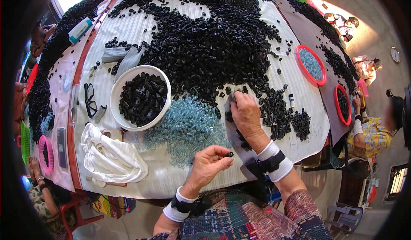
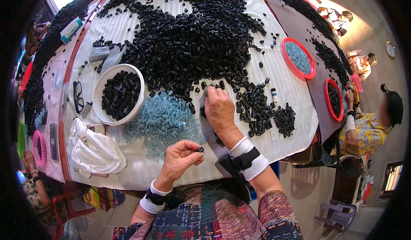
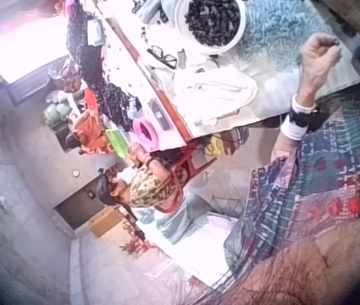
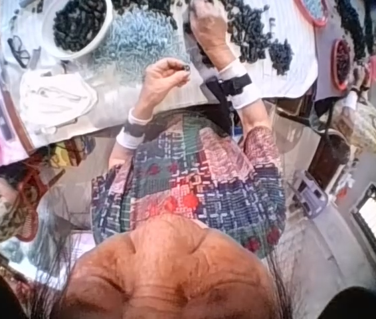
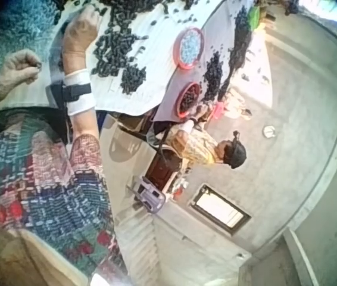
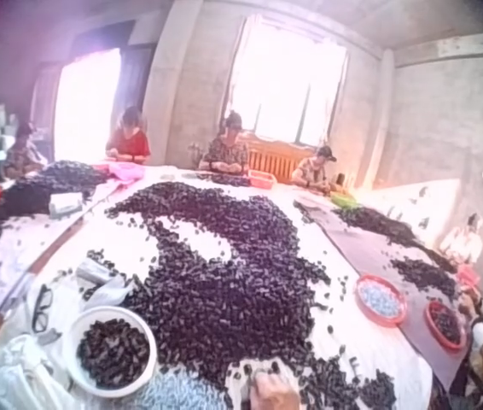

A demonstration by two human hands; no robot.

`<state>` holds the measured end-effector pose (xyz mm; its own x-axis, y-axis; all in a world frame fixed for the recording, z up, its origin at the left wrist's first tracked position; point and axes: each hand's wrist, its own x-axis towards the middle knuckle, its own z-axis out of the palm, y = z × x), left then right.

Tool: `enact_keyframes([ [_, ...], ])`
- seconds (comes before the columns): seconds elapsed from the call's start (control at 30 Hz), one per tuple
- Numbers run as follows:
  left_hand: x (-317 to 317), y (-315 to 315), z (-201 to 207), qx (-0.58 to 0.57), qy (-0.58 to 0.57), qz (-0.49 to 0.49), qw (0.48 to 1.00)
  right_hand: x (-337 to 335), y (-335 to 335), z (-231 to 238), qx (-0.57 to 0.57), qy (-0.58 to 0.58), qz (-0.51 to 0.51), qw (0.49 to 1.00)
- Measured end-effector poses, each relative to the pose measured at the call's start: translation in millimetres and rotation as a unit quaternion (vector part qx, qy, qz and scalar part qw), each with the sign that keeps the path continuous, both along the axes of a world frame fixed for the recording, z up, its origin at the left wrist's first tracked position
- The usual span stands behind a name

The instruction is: Sorting and preparing small black plastic shoe components on a large workspace table.

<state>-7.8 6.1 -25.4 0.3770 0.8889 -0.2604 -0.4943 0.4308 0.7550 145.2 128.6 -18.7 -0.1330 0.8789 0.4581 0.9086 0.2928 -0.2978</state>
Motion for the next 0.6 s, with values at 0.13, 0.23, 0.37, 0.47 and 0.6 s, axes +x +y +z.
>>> enact_keyframes([
  [0.13,-1,0,3,-0.008,0.004,-0.014,1.0,-3,-5,-2,0.029,-0.025,0.031,0.999],
  [0.23,1,0,1,0.005,-0.003,0.003,1.0,-2,-7,3,0.032,-0.007,0.052,0.998],
  [0.37,-1,1,0,-0.007,0.011,0.013,1.0,-1,-26,26,0.012,0.096,0.104,0.99],
  [0.47,-1,0,1,-0.005,0.019,0.026,0.999,4,-63,46,-0.044,0.161,0.142,0.976],
  [0.6,3,-1,2,0.019,0.037,0.031,0.999,14,-98,50,-0.135,0.233,0.144,0.952],
])
